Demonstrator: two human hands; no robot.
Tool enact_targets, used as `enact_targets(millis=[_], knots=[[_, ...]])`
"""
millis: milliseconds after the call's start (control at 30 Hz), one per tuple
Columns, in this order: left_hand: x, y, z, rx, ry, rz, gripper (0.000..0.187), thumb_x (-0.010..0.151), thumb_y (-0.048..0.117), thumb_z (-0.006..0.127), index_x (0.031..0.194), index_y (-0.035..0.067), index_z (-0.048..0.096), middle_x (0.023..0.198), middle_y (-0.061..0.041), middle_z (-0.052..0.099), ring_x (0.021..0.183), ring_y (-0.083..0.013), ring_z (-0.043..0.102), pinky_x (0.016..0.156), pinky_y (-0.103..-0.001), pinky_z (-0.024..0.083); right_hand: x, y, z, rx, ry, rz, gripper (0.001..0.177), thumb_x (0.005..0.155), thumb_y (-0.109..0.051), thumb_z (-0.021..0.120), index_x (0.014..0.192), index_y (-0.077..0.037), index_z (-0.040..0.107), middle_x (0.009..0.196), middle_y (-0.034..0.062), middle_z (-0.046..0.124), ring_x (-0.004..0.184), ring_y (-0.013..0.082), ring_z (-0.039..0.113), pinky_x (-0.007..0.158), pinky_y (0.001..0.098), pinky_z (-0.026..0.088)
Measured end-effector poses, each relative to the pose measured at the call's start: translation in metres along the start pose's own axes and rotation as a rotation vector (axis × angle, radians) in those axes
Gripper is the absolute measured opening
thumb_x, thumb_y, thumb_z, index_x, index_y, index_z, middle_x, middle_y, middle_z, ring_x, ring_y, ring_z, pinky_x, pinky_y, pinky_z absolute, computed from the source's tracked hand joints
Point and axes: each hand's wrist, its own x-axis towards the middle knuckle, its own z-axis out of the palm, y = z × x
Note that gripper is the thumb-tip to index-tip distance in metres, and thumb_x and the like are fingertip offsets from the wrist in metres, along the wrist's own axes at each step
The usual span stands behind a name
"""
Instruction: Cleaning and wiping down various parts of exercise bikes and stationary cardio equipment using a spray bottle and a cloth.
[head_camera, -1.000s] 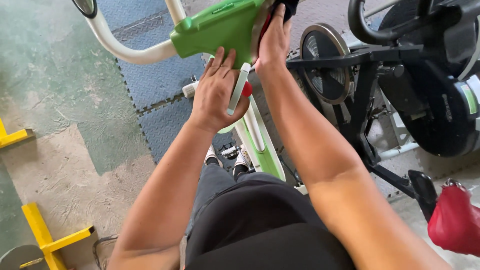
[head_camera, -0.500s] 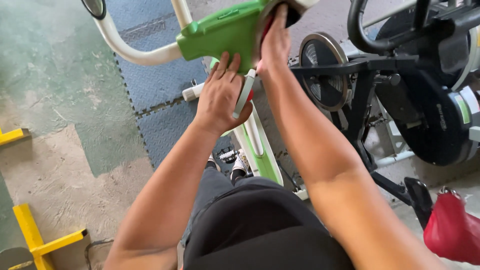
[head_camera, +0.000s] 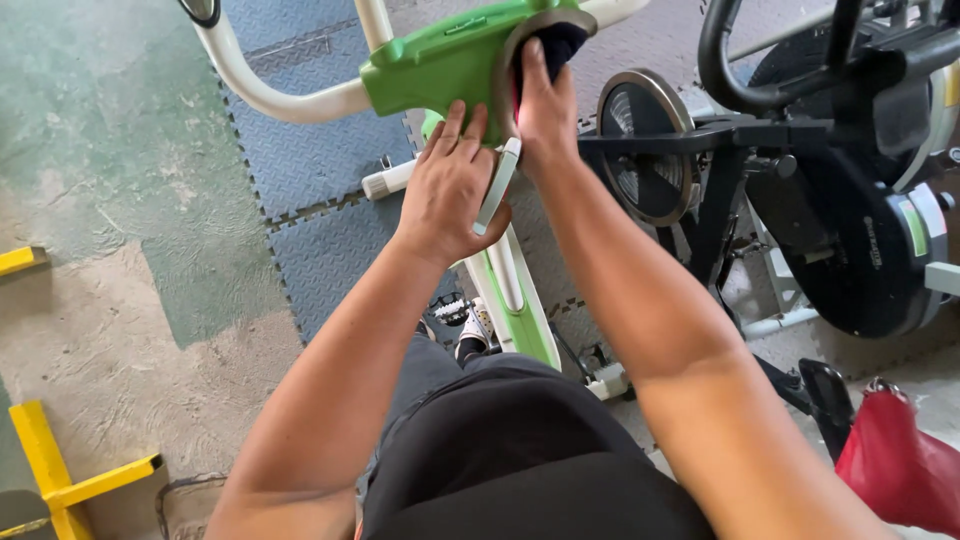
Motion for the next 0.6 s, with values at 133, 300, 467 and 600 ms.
enact_targets(millis=[133,300,467,600], knots=[[-0.001,-0.002,0.000,0.039,-0.036,-0.007,0.052,0.074,0.031,0.076,0.111,-0.003,0.063,0.151,-0.031,0.044,0.147,-0.0488,0.031,0.121,-0.054,0.026,0.023,-0.011,0.010,0.152,0.112,0.057,0.080,0.089,-0.059,0.060,0.143,0.000,0.049,0.128,0.0181,0.068,0.109,0.0266,0.069,0.088,0.0388,0.060],[-0.003,-0.003,0.002,0.025,-0.030,0.002,0.049,0.074,0.030,0.076,0.108,-0.003,0.063,0.153,-0.030,0.044,0.148,-0.0483,0.031,0.122,-0.053,0.026,0.013,-0.025,0.011,0.362,0.137,0.167,0.091,0.086,-0.071,0.048,0.146,-0.003,0.045,0.129,0.0191,0.066,0.114,0.0339,0.070,0.091,0.0456,0.062],[0.000,-0.003,0.003,-0.008,-0.017,-0.016,0.052,0.072,0.029,0.077,0.111,-0.004,0.063,0.151,-0.031,0.044,0.146,-0.0493,0.032,0.121,-0.054,0.026,-0.011,0.000,0.002,0.067,0.016,0.051,0.074,0.095,-0.057,0.057,0.141,0.001,0.053,0.124,0.0176,0.068,0.108,0.0260,0.067,0.091,0.0398,0.056],[-0.002,-0.003,0.002,-0.038,0.011,-0.020,0.049,0.071,0.025,0.075,0.110,-0.001,0.065,0.154,-0.029,0.044,0.148,-0.0478,0.031,0.122,-0.054,0.026,-0.061,-0.003,-0.031,-0.154,-0.132,-0.144,0.058,0.099,-0.042,0.065,0.138,-0.001,0.053,0.120,0.0139,0.066,0.105,0.0186,0.062,0.093,0.0365,0.053]])
